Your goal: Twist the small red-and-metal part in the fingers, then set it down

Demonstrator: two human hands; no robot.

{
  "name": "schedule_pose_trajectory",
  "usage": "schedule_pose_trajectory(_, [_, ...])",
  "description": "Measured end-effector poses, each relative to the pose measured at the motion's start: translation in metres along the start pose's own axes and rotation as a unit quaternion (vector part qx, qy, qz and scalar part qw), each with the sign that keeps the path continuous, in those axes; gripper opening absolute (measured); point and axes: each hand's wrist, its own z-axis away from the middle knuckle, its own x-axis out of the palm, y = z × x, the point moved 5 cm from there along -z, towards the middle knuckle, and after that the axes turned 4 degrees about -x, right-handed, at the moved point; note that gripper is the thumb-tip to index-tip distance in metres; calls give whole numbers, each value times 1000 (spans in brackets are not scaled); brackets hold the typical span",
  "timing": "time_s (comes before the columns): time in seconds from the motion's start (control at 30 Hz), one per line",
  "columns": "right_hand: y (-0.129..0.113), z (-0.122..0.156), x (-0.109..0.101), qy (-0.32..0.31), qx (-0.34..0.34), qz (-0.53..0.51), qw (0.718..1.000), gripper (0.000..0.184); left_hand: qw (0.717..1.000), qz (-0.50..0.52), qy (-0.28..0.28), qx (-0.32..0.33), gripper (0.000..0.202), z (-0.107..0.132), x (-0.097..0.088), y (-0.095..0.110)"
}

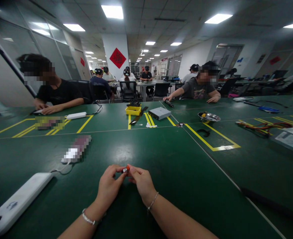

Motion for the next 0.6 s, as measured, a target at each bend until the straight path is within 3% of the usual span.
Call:
schedule_pose_trajectory(0.43, [-3,2,2,-27,-51,104,993,43,1000,-20,4,1,7,1,-4,4])
schedule_pose_trajectory(0.6, [-2,-1,1,-19,-60,99,993,41,1000,-25,0,14,8,1,-2,4])
